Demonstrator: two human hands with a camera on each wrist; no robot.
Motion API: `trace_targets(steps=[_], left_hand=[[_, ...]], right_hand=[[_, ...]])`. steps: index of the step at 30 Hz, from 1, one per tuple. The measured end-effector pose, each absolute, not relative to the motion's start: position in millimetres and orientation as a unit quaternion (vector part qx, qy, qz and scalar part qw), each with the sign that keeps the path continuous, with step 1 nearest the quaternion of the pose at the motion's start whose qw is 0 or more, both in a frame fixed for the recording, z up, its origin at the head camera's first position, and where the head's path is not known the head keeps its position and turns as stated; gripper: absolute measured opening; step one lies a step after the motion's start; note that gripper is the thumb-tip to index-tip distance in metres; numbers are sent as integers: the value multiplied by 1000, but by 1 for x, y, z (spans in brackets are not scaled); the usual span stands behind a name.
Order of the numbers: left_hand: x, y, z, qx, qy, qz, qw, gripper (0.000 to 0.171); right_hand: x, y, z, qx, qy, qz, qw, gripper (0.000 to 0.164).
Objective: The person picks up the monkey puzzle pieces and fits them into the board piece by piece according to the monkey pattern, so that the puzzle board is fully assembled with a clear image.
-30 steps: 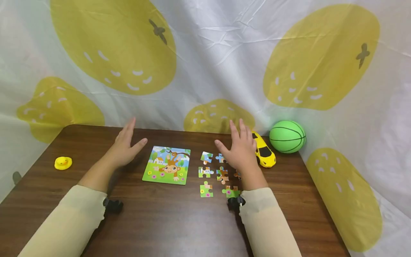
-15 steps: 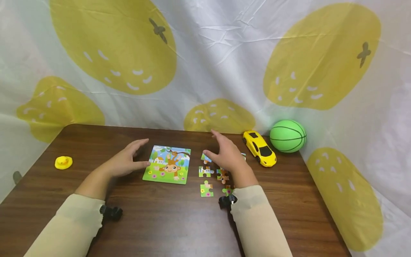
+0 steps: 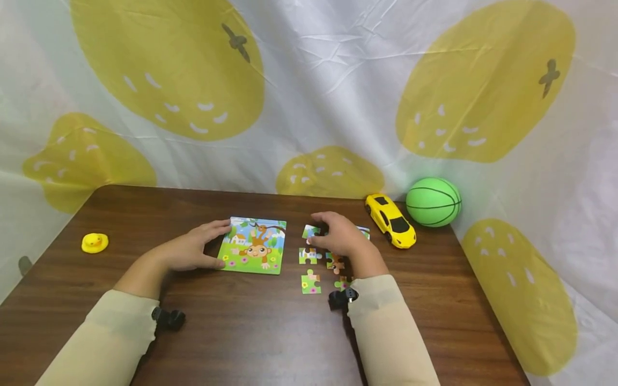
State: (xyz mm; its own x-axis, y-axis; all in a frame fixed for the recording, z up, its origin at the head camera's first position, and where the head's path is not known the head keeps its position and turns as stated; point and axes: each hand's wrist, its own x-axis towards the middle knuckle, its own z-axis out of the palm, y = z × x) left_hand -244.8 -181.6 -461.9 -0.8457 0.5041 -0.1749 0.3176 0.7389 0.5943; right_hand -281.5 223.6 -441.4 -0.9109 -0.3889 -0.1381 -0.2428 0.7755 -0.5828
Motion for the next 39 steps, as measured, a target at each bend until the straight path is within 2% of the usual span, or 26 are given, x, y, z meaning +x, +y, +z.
trace_targets(steps=[13,25,39], left_hand=[[-249,-180,-459,233,925,250,168,100],[-246,-179,-456,231,928,240,167,101],[-245,-181,-458,230,927,241,170,100]], right_hand=[[-299,221,-439,-180,954,-198,131,65],[-301,221,-435,-177,952,-189,161,55],[-300,212,-439,-178,963,-166,116,46]])
